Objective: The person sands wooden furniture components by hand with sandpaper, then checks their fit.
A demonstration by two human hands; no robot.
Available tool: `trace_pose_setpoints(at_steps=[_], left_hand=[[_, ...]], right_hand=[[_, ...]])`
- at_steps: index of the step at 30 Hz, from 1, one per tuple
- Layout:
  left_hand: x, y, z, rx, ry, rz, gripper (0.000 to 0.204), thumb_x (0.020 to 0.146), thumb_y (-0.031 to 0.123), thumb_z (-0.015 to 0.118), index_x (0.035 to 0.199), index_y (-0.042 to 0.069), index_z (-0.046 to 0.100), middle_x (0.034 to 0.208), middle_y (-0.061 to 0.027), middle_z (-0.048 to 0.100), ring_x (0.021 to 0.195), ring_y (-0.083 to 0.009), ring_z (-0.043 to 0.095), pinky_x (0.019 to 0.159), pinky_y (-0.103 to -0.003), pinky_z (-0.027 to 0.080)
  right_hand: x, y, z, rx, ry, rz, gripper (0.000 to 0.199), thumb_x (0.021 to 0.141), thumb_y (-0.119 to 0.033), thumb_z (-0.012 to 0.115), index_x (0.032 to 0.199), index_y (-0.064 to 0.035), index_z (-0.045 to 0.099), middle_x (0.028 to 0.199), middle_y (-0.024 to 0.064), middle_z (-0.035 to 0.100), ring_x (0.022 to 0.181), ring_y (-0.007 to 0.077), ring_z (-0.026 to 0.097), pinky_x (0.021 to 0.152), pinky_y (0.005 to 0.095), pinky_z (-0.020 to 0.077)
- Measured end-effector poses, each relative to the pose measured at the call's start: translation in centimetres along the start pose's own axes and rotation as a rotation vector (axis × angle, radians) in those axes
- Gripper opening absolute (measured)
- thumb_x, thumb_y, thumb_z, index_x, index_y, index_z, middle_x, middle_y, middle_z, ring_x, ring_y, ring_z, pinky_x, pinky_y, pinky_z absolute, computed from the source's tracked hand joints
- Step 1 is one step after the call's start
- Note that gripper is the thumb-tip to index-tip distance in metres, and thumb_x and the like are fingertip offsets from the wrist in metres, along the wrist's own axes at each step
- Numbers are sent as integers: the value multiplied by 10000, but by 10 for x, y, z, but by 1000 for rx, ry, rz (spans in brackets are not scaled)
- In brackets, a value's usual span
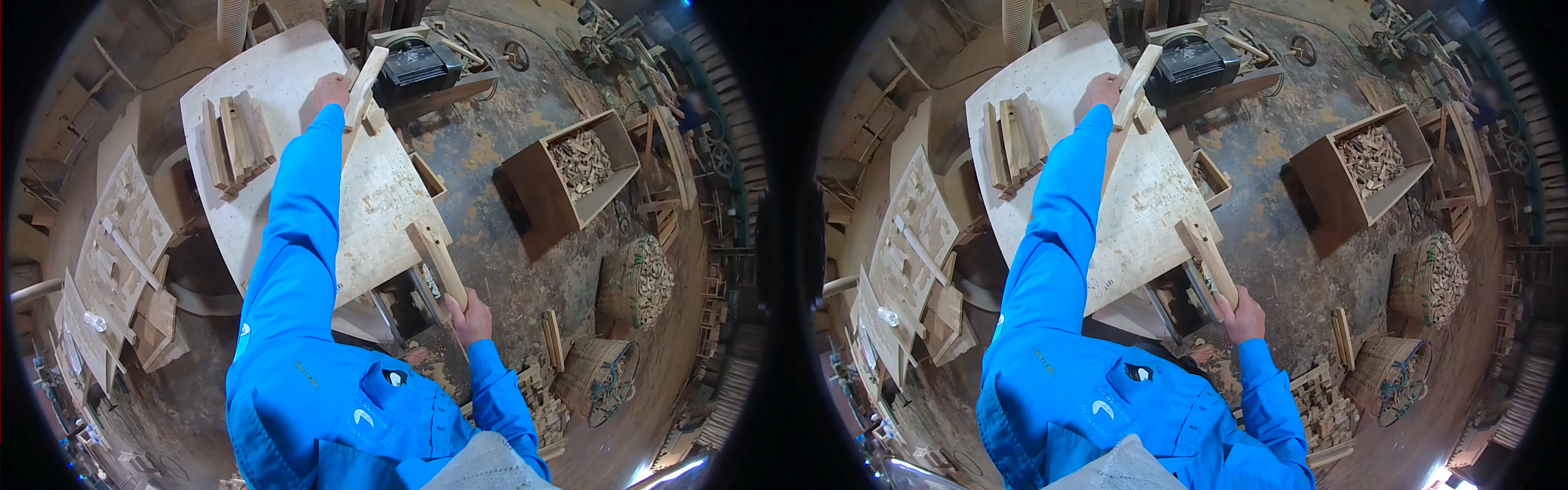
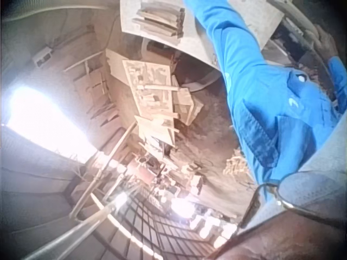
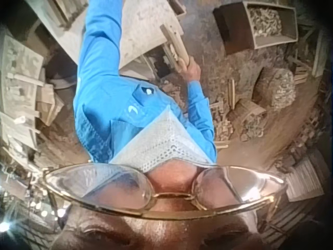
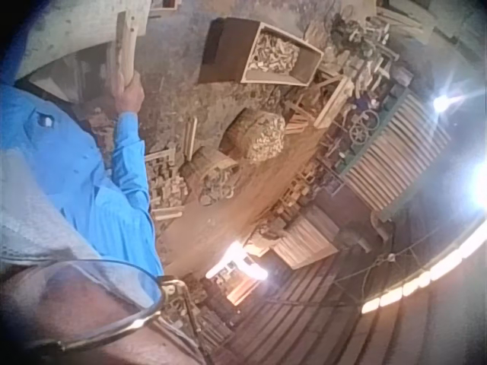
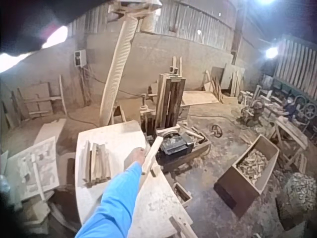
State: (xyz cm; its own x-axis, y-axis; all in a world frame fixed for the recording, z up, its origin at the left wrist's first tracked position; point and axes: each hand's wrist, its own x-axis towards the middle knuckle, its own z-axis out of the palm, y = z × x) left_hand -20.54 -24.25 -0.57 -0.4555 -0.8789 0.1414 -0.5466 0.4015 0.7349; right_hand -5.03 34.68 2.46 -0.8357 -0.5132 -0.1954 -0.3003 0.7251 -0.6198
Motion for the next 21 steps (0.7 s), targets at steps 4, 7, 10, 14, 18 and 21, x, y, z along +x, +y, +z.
trace_pose_setpoints(at_steps=[4,7,10,14,18,21], left_hand=[[-43,37,3,35,-97,-25,300,902,342,735,1120,154,817,1189,-189,738,1166,-384,668,1025,-493,524],[-67,31,-9,36,-92,-55,353,900,352,734,1192,164,798,1192,-191,720,1175,-392,655,1030,-497,517],[-73,0,-9,-62,12,114,437,859,366,769,1236,145,775,1144,-204,726,1090,-378,687,992,-465,538],[-97,15,-6,-105,69,160,374,849,249,773,1195,108,772,1097,-194,709,1056,-384,683,962,-480,547],[-117,19,-22,110,113,431,300,886,106,707,1181,67,741,1130,-193,663,1065,-399,668,948,-481,553],[-149,21,-28,123,4,599,251,930,114,672,1162,48,740,1141,-204,664,1079,-407,665,955,-472,550]], right_hand=[[-15,24,-4,12,7,70,398,990,-384,703,1166,-28,686,900,241,740,852,441,731,736,486,559],[-26,28,-11,-15,-36,72,425,983,-408,700,1196,-41,680,948,251,742,898,449,728,768,504,561],[-39,31,-17,-20,-83,59,449,977,-426,700,1227,-54,673,998,260,745,951,456,726,802,524,565],[-58,39,-24,-30,-37,70,415,974,-391,709,1212,-53,674,992,254,747,944,453,728,800,517,567],[-72,57,-27,-3,-32,45,409,975,-386,711,1210,-53,675,1001,250,750,948,454,726,803,515,567],[-83,70,-30,-25,-33,70,416,976,-395,712,1211,-54,674,1011,250,751,955,455,724,809,518,565]])
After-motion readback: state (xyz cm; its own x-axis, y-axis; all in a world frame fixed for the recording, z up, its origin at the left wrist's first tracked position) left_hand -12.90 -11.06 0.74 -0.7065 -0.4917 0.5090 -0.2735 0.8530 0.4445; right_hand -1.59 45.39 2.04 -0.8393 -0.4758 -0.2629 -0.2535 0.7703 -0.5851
